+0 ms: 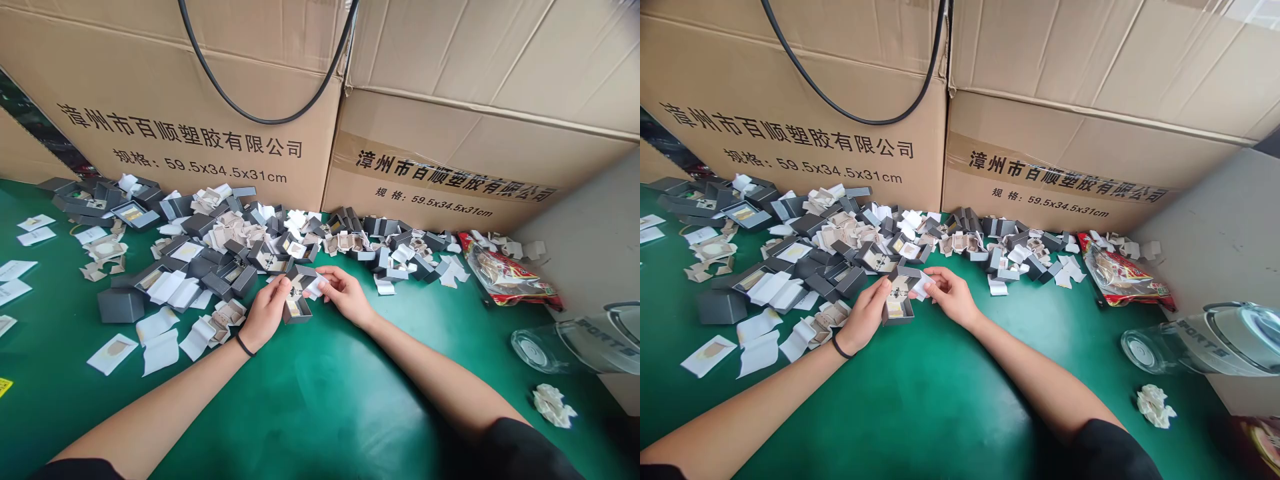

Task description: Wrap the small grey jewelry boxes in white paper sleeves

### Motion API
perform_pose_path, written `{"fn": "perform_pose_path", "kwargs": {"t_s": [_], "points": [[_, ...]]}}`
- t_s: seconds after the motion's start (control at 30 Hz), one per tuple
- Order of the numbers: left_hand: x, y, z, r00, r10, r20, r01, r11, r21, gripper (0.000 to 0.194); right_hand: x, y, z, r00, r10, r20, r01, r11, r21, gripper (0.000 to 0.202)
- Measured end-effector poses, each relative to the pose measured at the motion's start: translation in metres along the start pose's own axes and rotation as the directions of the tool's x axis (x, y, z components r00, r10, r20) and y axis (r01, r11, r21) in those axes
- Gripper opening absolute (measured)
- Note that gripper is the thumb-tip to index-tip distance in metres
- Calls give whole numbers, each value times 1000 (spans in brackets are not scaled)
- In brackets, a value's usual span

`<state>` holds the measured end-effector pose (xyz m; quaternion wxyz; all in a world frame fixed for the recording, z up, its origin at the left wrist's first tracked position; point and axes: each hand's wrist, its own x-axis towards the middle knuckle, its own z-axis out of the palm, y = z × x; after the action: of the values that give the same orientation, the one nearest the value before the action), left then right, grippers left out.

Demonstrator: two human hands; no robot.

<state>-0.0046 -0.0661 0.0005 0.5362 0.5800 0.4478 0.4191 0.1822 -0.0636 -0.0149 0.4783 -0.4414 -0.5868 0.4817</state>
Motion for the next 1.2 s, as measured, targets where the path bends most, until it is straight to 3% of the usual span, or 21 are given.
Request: {"fn": "perform_pose_path", "kwargs": {"t_s": [0.07,0.17,0.27,0.33,0.47,0.63,0.73,0.87,1.2], "points": [[2,-3,-1,1000,-13,-3,13,1000,4,43,-2,-1,2,1000,10,-3,-10,998,-54,27],[6,-5,-1,1000,-16,-9,16,1000,-15,45,-9,-2,6,991,-78,-112,55,979,-195,21],[9,-3,0,999,-47,-21,43,986,-159,47,-16,-4,10,946,-244,-214,177,940,-292,18],[10,0,0,991,-130,39,136,949,-286,48,-20,-6,12,921,-314,-232,241,925,-295,16],[9,7,0,949,-222,224,296,868,-397,41,-23,-10,18,902,-398,-168,331,886,-324,13],[8,8,0,910,-216,354,347,864,-365,36,-24,-11,23,890,-455,-17,411,819,-400,10],[7,8,1,909,-193,370,322,888,-329,37,-22,-10,21,871,-489,48,460,776,-432,13],[4,10,4,920,-189,344,289,920,-266,44,-19,-9,19,845,-535,24,482,739,-471,18],[3,15,7,921,-184,342,245,959,-143,46,-20,-5,21,854,-513,86,436,616,-656,20]]}}
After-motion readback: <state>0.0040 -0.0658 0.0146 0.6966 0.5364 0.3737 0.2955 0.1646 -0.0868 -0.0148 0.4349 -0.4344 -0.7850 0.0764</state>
